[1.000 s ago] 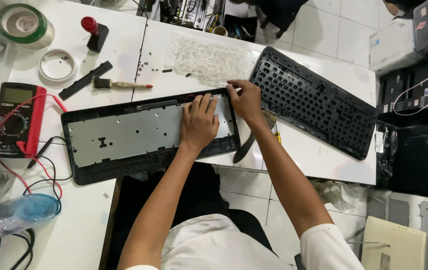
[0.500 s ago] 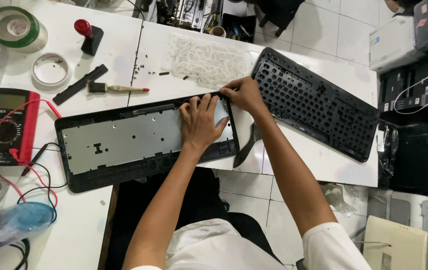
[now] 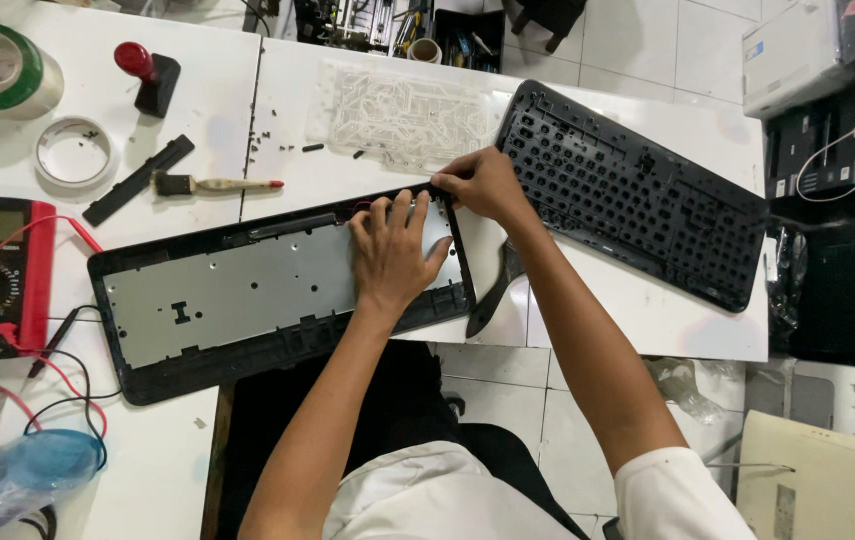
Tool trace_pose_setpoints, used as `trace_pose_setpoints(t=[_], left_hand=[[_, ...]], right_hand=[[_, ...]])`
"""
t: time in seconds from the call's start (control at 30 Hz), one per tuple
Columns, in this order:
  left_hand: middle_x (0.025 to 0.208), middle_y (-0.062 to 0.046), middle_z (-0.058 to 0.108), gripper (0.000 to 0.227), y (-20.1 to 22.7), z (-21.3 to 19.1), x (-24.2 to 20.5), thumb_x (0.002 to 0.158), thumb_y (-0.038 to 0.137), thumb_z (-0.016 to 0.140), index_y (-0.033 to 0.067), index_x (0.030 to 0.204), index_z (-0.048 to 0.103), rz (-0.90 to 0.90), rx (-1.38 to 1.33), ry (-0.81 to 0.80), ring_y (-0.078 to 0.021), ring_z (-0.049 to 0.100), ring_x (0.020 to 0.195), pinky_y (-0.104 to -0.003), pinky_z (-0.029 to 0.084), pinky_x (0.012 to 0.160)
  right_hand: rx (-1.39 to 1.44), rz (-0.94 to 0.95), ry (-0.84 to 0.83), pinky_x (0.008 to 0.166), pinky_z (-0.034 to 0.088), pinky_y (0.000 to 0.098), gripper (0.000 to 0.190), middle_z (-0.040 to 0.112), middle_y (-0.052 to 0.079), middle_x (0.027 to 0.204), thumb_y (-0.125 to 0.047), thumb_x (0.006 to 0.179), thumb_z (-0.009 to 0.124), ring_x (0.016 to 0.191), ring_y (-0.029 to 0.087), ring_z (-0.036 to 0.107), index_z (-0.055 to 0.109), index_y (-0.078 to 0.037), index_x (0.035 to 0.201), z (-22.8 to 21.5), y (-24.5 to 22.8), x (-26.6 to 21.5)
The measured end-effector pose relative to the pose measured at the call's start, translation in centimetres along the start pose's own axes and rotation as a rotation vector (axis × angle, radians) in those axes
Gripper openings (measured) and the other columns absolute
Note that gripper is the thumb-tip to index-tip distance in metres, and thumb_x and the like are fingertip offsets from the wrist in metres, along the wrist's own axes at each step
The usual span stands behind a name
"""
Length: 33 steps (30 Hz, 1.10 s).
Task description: The person aligns and presses a metal plate into the black plastic base of a disassembled keyboard. They repeatedly adjust the plate's position and press down on it to secure it within the casing.
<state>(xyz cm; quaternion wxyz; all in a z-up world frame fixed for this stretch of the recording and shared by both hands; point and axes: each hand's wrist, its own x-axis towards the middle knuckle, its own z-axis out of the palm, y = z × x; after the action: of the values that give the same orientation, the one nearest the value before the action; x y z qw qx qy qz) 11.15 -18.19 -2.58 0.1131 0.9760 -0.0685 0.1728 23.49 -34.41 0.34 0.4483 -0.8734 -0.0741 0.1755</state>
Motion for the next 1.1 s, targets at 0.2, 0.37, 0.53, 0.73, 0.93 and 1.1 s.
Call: trace_pose_setpoints(t=[0.2, 0.37, 0.53, 0.73, 0.93, 1.1], left_hand=[[0.134, -0.007, 0.057, 0.059, 0.2, 0.2, 0.0, 0.093, 0.053, 0.073, 0.0175, 0.140, 0.069, -0.007, -0.010, 0.038, -0.0280, 0.052, 0.121, -0.053, 0.039, 0.098], [0.129, -0.007, 0.057, 0.048, 0.1, 1.1, -0.1, 0.093, 0.036, 0.070, 0.0185, 0.138, 0.071, -0.023, -0.006, 0.064, -0.0277, 0.053, 0.119, -0.051, 0.040, 0.097], [0.127, -0.007, 0.057, 0.046, -0.1, 1.8, -0.6, 0.095, 0.027, 0.064, 0.0175, 0.139, 0.071, -0.013, -0.004, 0.087, -0.0262, 0.054, 0.117, -0.049, 0.040, 0.098], [0.124, -0.012, 0.070, 0.044, -0.8, 0.0, -1.8, 0.089, 0.023, 0.073, 0.0075, 0.129, 0.078, 0.065, -0.168, 0.101, -0.0292, 0.062, 0.122, -0.047, 0.047, 0.101], [0.143, -0.015, 0.061, 0.077, 0.3, -1.1, -1.5, 0.072, 0.059, 0.091, 0.0180, 0.136, 0.075, -0.004, -0.144, -0.100, -0.0366, 0.050, 0.137, -0.058, 0.037, 0.108], [0.143, -0.014, 0.055, 0.079, 0.9, -1.2, -0.5, 0.074, 0.060, 0.091, 0.0167, 0.138, 0.075, -0.076, -0.078, -0.284, -0.0372, 0.047, 0.137, -0.060, 0.035, 0.116]], right_hand=[[0.000, -0.014, 0.007, 0.064, 0.063, 0.0307, 0.017, 0.081, 0.017, 0.085, -0.018, 0.094, 0.082, 0.065, 0.021, 0.079, 0.085, -0.010, 0.108, 0.1, 0.3, -0.1], [-0.022, -0.034, -0.100, 0.071, 0.064, 0.0356, 0.023, 0.081, 0.020, 0.091, -0.016, 0.093, 0.082, 0.072, 0.024, 0.081, 0.083, -0.007, 0.115, -1.3, -0.6, -0.4], [-0.178, -0.122, -0.140, 0.082, 0.063, 0.0440, 0.048, 0.080, 0.014, 0.099, -0.016, 0.074, 0.093, 0.088, 0.030, 0.080, 0.082, -0.009, 0.120, -1.0, 0.4, -0.9], [-0.240, -0.116, -0.115, 0.085, 0.063, 0.0466, 0.050, 0.080, 0.015, 0.100, -0.017, 0.076, 0.093, 0.094, 0.034, 0.079, 0.081, -0.009, 0.124, -0.8, -0.2, -1.3], [-0.244, -0.134, -0.136, 0.087, 0.063, 0.0502, 0.056, 0.078, 0.017, 0.109, -0.022, 0.078, 0.096, 0.100, 0.037, 0.078, 0.077, -0.008, 0.129, -0.6, 1.0, -0.6], [-0.278, -0.132, -0.250, 0.093, 0.064, 0.0505, 0.071, 0.075, 0.019, 0.119, -0.020, 0.075, 0.099, 0.104, 0.035, 0.077, 0.069, -0.004, 0.138, -1.6, -0.5, -1.4]])
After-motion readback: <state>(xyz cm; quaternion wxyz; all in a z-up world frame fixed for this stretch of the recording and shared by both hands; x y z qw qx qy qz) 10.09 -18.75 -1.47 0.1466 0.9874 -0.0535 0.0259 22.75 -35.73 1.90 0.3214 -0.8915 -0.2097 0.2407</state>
